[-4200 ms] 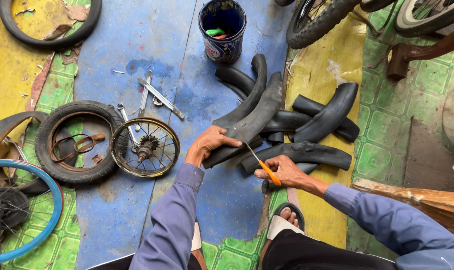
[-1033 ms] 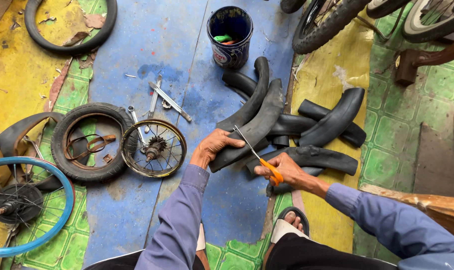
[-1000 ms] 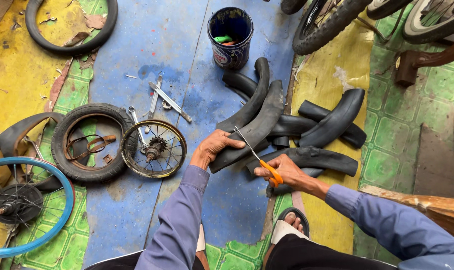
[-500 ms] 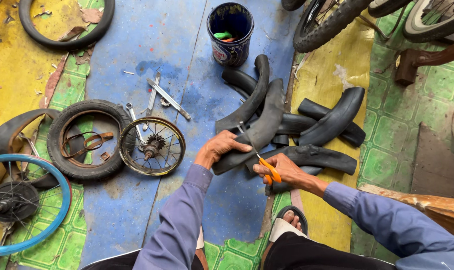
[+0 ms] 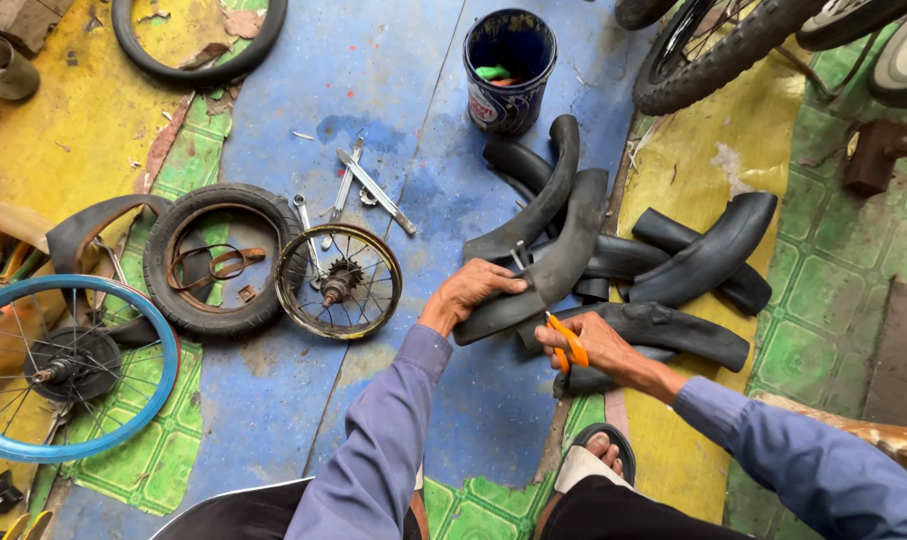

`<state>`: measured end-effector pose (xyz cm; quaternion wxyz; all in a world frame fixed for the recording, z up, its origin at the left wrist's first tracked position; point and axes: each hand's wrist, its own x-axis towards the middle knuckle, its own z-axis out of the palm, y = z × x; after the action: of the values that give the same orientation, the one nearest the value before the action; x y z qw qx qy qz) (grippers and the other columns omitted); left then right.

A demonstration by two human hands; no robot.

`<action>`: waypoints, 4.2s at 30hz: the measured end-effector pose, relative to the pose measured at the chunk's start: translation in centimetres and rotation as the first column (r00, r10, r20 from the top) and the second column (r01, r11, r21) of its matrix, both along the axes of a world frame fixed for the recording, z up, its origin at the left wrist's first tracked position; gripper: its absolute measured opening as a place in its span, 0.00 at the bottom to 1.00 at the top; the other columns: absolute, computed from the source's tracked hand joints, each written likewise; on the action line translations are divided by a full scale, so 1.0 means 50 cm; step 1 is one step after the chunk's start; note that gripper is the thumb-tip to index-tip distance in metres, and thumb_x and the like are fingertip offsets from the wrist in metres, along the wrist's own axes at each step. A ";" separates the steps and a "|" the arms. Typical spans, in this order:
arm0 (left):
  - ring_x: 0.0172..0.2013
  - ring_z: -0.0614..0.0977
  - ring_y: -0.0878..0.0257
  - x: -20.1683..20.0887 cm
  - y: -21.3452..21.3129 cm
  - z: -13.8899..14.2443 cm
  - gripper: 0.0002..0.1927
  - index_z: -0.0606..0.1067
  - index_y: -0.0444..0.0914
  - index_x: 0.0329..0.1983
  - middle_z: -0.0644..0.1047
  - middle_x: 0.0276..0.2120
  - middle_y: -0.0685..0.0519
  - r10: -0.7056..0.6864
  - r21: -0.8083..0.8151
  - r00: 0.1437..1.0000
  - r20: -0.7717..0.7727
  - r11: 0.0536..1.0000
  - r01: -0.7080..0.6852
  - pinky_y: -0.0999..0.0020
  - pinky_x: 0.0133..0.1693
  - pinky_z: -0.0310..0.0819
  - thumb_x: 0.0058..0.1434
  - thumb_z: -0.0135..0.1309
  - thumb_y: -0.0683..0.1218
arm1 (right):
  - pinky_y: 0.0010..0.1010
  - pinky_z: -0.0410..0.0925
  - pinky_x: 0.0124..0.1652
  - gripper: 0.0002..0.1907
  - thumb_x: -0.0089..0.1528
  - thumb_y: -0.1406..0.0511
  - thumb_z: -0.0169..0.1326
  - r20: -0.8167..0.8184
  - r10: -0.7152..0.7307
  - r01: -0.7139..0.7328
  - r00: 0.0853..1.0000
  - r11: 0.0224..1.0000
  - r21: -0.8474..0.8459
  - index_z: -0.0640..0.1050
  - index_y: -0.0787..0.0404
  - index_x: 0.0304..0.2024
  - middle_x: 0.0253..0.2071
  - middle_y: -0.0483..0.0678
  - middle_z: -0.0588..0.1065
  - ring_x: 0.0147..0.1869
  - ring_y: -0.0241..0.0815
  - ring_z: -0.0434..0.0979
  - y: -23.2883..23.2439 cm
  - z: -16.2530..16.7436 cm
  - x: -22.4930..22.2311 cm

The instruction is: The person cuts old bicycle inner tubes into sections with scissors while working on the floor, then gathers the cut tube pieces, carries them across the shop, and hangs them with other tubes.

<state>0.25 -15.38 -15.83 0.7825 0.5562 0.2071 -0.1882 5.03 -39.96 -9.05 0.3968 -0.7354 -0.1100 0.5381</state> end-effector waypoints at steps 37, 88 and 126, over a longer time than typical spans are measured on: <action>0.40 0.84 0.56 -0.027 -0.079 -0.025 0.17 0.85 0.43 0.41 0.84 0.38 0.47 -0.449 0.585 0.881 -0.146 0.679 0.443 0.60 0.44 0.76 0.51 0.65 0.54 | 0.27 0.68 0.30 0.23 0.56 0.51 0.67 0.450 0.034 -0.023 0.892 0.999 -0.028 0.84 0.66 0.35 0.27 0.47 0.80 0.30 0.30 0.76 0.030 0.045 0.092; 0.56 0.73 0.43 -0.049 -0.320 0.486 0.34 0.72 0.42 0.60 0.72 0.57 0.42 -0.753 0.788 0.286 0.593 0.616 -0.010 0.47 0.53 0.67 0.49 0.64 0.52 | 0.50 0.68 0.51 0.18 0.59 0.56 0.60 0.739 0.519 -0.229 0.430 0.854 -0.466 0.78 0.57 0.47 0.47 0.53 0.79 0.55 0.55 0.77 -0.037 0.000 0.305; 0.30 0.81 0.64 -0.444 0.431 0.025 0.15 0.83 0.31 0.41 0.83 0.33 0.49 0.573 0.354 0.812 -0.108 0.786 -0.507 0.69 0.33 0.75 0.54 0.69 0.44 | 0.35 0.70 0.37 0.18 0.59 0.55 0.62 0.459 0.389 -0.488 0.799 0.865 0.117 0.81 0.64 0.39 0.30 0.51 0.80 0.35 0.39 0.77 0.468 -0.059 -0.027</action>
<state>-21.97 6.18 -14.56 0.6801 0.5653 0.4664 0.0220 3.67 -16.58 -12.02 0.3095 -0.7366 -0.4225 0.4280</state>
